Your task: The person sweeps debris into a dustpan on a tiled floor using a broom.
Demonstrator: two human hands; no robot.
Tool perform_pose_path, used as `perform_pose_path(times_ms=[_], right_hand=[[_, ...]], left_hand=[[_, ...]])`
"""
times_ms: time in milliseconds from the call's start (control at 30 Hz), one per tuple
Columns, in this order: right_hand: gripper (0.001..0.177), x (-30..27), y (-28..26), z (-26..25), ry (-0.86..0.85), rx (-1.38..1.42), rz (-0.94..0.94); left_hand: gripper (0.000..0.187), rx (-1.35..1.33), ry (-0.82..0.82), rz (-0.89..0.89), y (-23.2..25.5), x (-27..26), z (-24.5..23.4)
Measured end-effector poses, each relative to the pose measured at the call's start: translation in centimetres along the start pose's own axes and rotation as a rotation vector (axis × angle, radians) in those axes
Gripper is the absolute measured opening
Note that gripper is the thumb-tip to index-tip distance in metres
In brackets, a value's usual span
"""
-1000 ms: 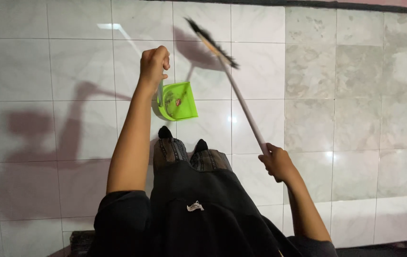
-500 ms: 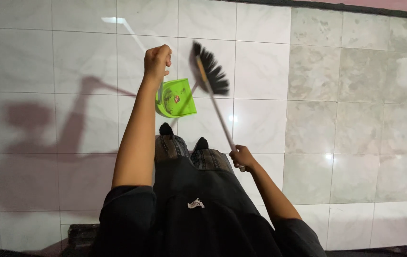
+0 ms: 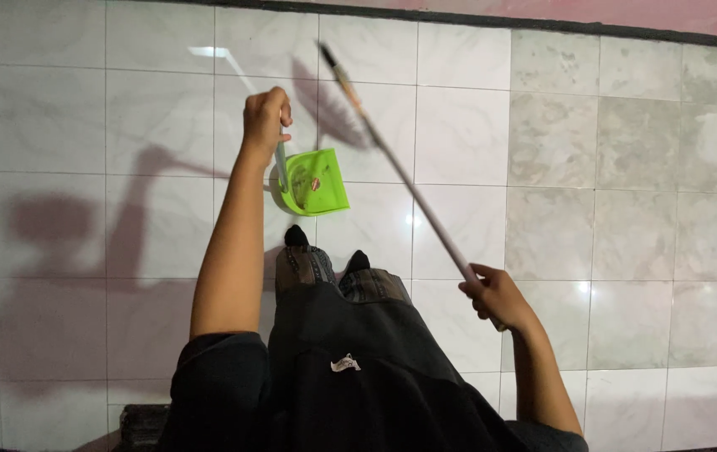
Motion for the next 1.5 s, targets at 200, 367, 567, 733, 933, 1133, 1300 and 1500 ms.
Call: perform_pose_path(times_ms=[200, 367, 567, 733, 933, 1133, 1300, 1500], right_hand=[[0.035, 4.3, 0.3, 0.7, 0.108, -0.027, 0.002], [0.041, 11.8, 4.9, 2.3, 0.130, -0.041, 0.045], [0.041, 16.9, 11.4, 11.4, -0.121, 0.152, 0.032], [0.040, 15.0, 12.6, 9.9, -0.269, 0.538, 0.118], [0.045, 4.4, 10.0, 1.1, -0.114, 0.369, 0.073], [0.051, 0.1, 7.8, 0.5, 0.136, 0.062, 0.001], [0.048, 1.9, 10.1, 1.8, 0.246, -0.046, 0.106], [0.029, 6.3, 15.8, 6.0, 0.217, 0.123, 0.099]], left_hand=[[0.029, -0.016, -0.004, -0.024, 2.0, -1.3, -0.4], [0.026, -0.002, -0.032, -0.049, 0.5, -0.2, 1.3], [0.025, -0.011, -0.023, 0.013, -1.3, 0.9, 2.1], [0.026, -0.037, -0.011, 0.034, -2.0, 2.1, 1.6], [0.026, -0.045, -0.050, 0.078, -4.0, 2.2, 3.3], [0.029, 0.069, -0.063, 0.022, -2.0, -0.5, 4.0], [0.027, 0.090, -0.175, 0.001, 0.6, -3.6, 1.8], [0.025, 0.059, -0.101, -0.065, -1.3, -5.8, -0.5]])
Point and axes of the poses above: each hand's wrist, its own x-axis towards the middle knuckle, its own z-axis out of the palm, y = z × x, the point moved 6 cm from there along x, towards the middle knuckle, and after that the axes turned 4 degrees about -z, right-handed, at the moved point
